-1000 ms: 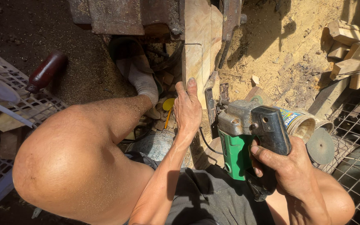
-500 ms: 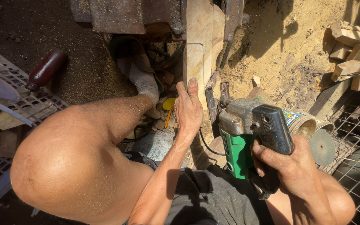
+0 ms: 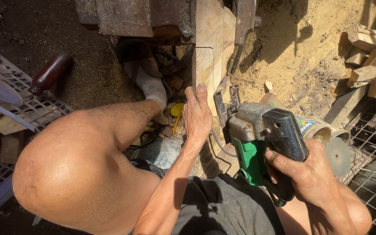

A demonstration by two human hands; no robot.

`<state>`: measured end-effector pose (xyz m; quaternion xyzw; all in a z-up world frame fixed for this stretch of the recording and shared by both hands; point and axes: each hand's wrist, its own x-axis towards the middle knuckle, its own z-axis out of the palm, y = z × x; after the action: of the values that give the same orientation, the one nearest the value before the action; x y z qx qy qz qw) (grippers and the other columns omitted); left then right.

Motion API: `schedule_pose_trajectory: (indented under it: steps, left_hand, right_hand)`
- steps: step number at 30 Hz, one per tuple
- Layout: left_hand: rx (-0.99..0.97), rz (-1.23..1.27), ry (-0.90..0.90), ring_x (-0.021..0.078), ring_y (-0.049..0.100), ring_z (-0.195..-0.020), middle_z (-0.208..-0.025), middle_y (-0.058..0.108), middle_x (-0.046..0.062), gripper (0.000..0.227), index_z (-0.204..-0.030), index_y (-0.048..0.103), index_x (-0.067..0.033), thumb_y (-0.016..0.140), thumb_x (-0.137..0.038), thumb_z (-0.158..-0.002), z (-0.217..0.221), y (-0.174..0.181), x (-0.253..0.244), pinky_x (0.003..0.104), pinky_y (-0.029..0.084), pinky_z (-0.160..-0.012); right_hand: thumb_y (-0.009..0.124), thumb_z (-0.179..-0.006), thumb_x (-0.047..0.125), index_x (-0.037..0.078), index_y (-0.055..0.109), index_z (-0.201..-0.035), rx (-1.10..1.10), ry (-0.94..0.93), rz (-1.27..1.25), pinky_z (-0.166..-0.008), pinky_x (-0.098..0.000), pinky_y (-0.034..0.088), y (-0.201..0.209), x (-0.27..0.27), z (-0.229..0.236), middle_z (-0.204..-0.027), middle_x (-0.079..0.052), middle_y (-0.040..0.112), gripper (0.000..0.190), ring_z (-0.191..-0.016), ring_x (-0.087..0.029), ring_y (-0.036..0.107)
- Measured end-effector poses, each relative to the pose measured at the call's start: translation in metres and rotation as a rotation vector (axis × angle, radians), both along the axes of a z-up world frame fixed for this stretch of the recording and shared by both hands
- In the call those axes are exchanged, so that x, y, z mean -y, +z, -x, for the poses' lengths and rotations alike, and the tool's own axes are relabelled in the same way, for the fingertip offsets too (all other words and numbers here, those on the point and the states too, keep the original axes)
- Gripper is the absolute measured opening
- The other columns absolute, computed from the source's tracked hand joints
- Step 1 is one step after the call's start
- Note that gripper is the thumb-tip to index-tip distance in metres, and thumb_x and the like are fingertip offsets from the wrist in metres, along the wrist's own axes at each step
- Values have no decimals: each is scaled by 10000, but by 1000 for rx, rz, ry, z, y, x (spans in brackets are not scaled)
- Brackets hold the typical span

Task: The person uses a jigsaw to cut a piece of wood clamped in a bench vise. They reposition the wood and continue cutting along a marked line.

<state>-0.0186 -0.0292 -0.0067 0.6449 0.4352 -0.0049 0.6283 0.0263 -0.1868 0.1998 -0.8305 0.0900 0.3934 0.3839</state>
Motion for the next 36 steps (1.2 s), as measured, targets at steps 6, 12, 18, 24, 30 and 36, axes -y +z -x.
schedule_pose_trajectory:
  steps: [6, 12, 18, 24, 30, 36]
  left_hand:
    - [1, -13, -5, 419, 663, -545, -548, 584, 221, 657, -1212, 479, 11, 241, -577, -1041, 0, -2, 0, 565, 475, -534]
    - [18, -27, 10, 402, 640, -523, -541, 572, 191, 630, -1160, 489, 4, 254, -571, -1056, 0, 0, 0, 553, 451, -508]
    - [28, 4, 22, 390, 636, -491, -518, 551, 189, 607, -1171, 472, -9, 257, -564, -1046, 0, 0, 0, 542, 452, -477]
    - [20, 8, 20, 369, 653, -506, -540, 570, 184, 635, -1161, 488, -16, 239, -588, -1043, 0, -2, 1, 526, 471, -480]
    - [9, 29, 22, 382, 657, -513, -536, 573, 204, 638, -1196, 473, -19, 238, -588, -1032, 1, 0, 1, 541, 482, -510]
    - [15, 18, 30, 420, 653, -548, -573, 596, 229, 641, -1199, 484, -1, 248, -577, -1047, 1, 3, 0, 565, 458, -539]
  right_hand:
    - [699, -784, 54, -70, 702, -801, -5, -25, -13, -396, -312, 429, 0, -1, -1, -550, -116, 632, 125, -446, -169, 568]
    - [701, -790, 72, -57, 704, -742, 4, 44, 25, -392, -308, 437, 1, -2, -6, -527, -107, 644, 138, -433, -161, 575]
    - [707, -786, 90, -58, 684, -680, -10, 50, 102, -346, -335, 400, 1, 0, -8, -493, -113, 619, 183, -383, -172, 539]
    - [728, -782, 102, -54, 693, -678, 10, 98, 85, -369, -325, 435, -1, 3, -11, -500, -102, 636, 191, -405, -158, 563]
    - [745, -794, 142, -30, 644, -728, 5, 123, 129, -378, -328, 436, 0, 3, -13, -506, -98, 619, 210, -412, -157, 549]
    - [743, -786, 135, -35, 676, -726, 34, 157, 104, -399, -322, 457, 0, 2, -15, -529, -85, 634, 192, -440, -144, 565]
